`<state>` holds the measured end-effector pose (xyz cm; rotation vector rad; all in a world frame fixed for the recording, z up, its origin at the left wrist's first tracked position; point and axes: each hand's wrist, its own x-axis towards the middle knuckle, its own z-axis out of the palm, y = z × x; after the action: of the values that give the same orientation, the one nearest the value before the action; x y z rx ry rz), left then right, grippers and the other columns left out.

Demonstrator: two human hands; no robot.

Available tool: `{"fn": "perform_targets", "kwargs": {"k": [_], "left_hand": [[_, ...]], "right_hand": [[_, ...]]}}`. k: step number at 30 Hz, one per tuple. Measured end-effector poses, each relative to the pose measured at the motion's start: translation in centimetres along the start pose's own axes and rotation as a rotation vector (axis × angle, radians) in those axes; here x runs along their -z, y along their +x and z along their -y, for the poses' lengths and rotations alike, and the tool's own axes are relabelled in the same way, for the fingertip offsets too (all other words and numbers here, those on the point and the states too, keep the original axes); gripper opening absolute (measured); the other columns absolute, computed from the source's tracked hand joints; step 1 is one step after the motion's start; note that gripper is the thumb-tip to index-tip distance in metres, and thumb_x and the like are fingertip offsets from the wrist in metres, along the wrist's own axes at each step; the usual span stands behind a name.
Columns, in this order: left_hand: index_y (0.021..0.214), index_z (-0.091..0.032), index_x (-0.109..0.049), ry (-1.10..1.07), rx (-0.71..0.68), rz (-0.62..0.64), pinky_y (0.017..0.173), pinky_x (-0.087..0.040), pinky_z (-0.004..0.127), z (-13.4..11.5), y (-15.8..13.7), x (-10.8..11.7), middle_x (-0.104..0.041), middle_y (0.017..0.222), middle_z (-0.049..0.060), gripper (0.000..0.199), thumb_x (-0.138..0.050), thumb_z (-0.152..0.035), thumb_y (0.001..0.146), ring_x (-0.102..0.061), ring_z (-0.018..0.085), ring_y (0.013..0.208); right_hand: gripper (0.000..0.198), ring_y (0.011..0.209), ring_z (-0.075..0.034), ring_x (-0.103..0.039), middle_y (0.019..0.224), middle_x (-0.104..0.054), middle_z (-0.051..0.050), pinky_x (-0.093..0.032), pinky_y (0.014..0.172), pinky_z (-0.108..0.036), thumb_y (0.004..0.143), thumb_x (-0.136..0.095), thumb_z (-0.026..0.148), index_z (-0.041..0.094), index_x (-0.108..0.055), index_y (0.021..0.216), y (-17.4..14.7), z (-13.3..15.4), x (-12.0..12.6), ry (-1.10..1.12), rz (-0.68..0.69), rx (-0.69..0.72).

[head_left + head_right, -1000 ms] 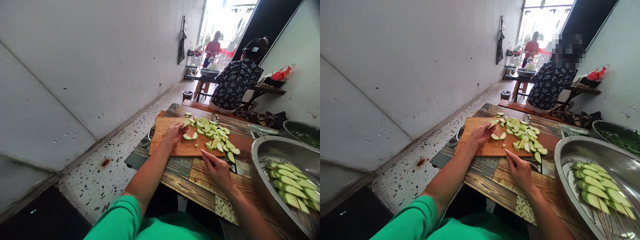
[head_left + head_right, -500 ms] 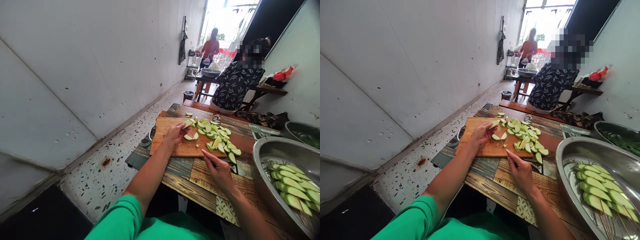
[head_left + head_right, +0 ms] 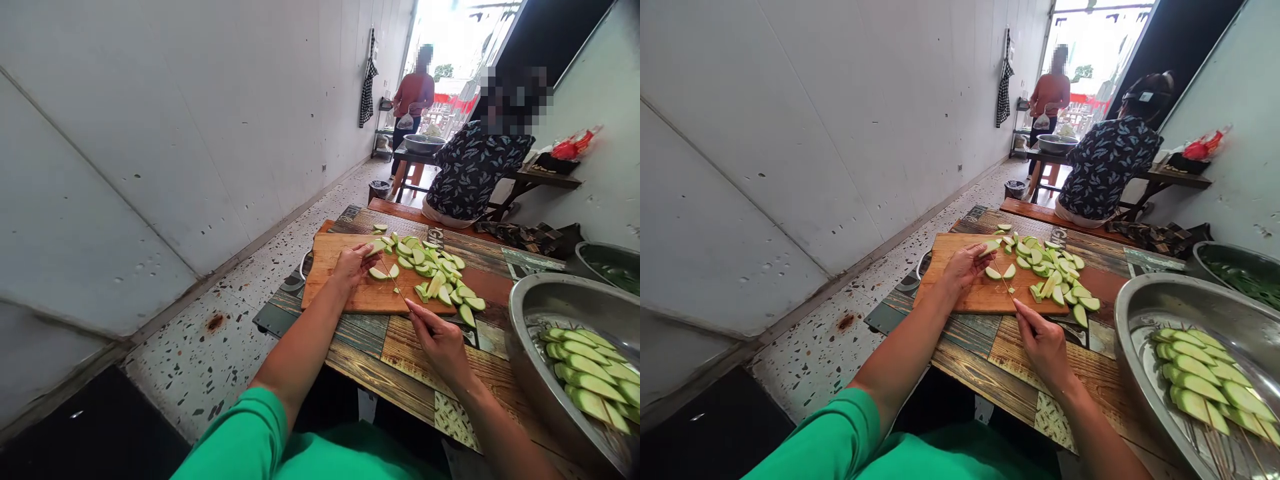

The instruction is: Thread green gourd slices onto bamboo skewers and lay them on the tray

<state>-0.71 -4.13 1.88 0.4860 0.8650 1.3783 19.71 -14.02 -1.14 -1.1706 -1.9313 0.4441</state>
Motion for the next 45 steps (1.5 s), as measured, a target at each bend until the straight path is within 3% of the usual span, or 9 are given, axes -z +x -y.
{"fn": "perform_targets", "kwargs": {"k": [5, 13, 27, 31, 36, 39, 45], "left_hand": [[0.084, -0.011, -0.065, -0.001, 0.014, 0.001, 0.060, -0.048, 0.019, -0.1, -0.2, -0.2, -0.070, 0.074, 0.009, 0.006, -0.061, -0.013, 0.080, -0.065, 0.011, 0.062], [0.083, -0.010, -0.064, -0.009, 0.011, 0.022, 0.059, -0.048, 0.019, -0.1, -0.1, -0.2, -0.070, 0.074, 0.009, 0.007, -0.058, -0.011, 0.081, -0.065, 0.011, 0.062], [0.081, -0.010, -0.065, 0.019, 0.005, 0.036, 0.059, -0.048, 0.019, 0.2, 0.5, 0.1, -0.070, 0.076, 0.010, 0.005, -0.064, -0.012, 0.078, -0.066, 0.012, 0.063], [0.083, -0.010, -0.065, 0.063, -0.015, 0.021, 0.056, -0.048, 0.018, 0.2, 0.4, -0.1, -0.070, 0.074, 0.009, 0.006, -0.063, -0.012, 0.078, -0.066, 0.011, 0.061], [0.087, -0.010, -0.067, 0.088, -0.037, 0.033, 0.056, -0.047, 0.017, 0.3, 0.1, -0.3, -0.071, 0.073, 0.009, 0.011, -0.066, -0.014, 0.077, -0.066, 0.011, 0.060], [0.087, -0.010, -0.068, 0.092, -0.038, 0.047, 0.055, -0.046, 0.017, 0.3, 0.0, -0.4, -0.070, 0.071, 0.008, 0.013, -0.069, -0.016, 0.075, -0.065, 0.010, 0.057], [0.090, -0.010, -0.068, 0.091, -0.038, 0.027, 0.055, -0.046, 0.018, 0.3, 0.1, -0.4, -0.070, 0.072, 0.009, 0.015, -0.066, -0.014, 0.076, -0.066, 0.012, 0.060]], "right_hand": [[0.033, 0.083, -0.020, -0.070, 0.102, -0.072, -0.007, -0.055, 0.068, -0.024, 0.089, -0.051, 0.029, 0.018, -0.067, 0.115, -0.1, -0.1, 0.0, 0.000, 0.005, -0.002], [0.033, 0.093, -0.021, -0.068, 0.107, -0.070, -0.007, -0.054, 0.083, -0.028, 0.089, -0.050, 0.029, 0.018, -0.066, 0.116, -0.2, -0.4, -0.2, 0.011, 0.015, -0.004], [0.033, 0.086, -0.021, -0.070, 0.103, -0.071, -0.008, -0.056, 0.077, -0.029, 0.089, -0.049, 0.030, 0.019, -0.067, 0.114, -0.1, -0.2, -0.2, 0.013, 0.002, -0.016], [0.034, 0.082, -0.022, -0.070, 0.092, -0.073, -0.009, -0.056, 0.071, -0.029, 0.090, -0.047, 0.032, 0.016, -0.068, 0.111, -0.2, -0.1, -0.4, -0.017, 0.004, -0.039], [0.034, 0.061, -0.019, -0.066, 0.067, -0.069, -0.006, -0.051, 0.055, -0.026, 0.090, -0.043, 0.036, 0.016, -0.069, 0.100, -0.1, 0.0, -0.8, 0.008, 0.038, -0.053], [0.036, 0.047, -0.015, -0.058, 0.052, -0.059, -0.001, -0.046, 0.047, -0.024, 0.090, -0.043, 0.041, 0.016, -0.068, 0.097, -0.1, 0.4, -1.1, 0.115, 0.076, -0.121], [0.047, 0.025, -0.009, -0.037, 0.045, -0.050, 0.005, -0.025, 0.027, -0.021, 0.084, -0.049, 0.053, 0.014, -0.062, 0.106, 0.3, 1.4, -1.4, 0.559, 0.230, -0.469]]}}
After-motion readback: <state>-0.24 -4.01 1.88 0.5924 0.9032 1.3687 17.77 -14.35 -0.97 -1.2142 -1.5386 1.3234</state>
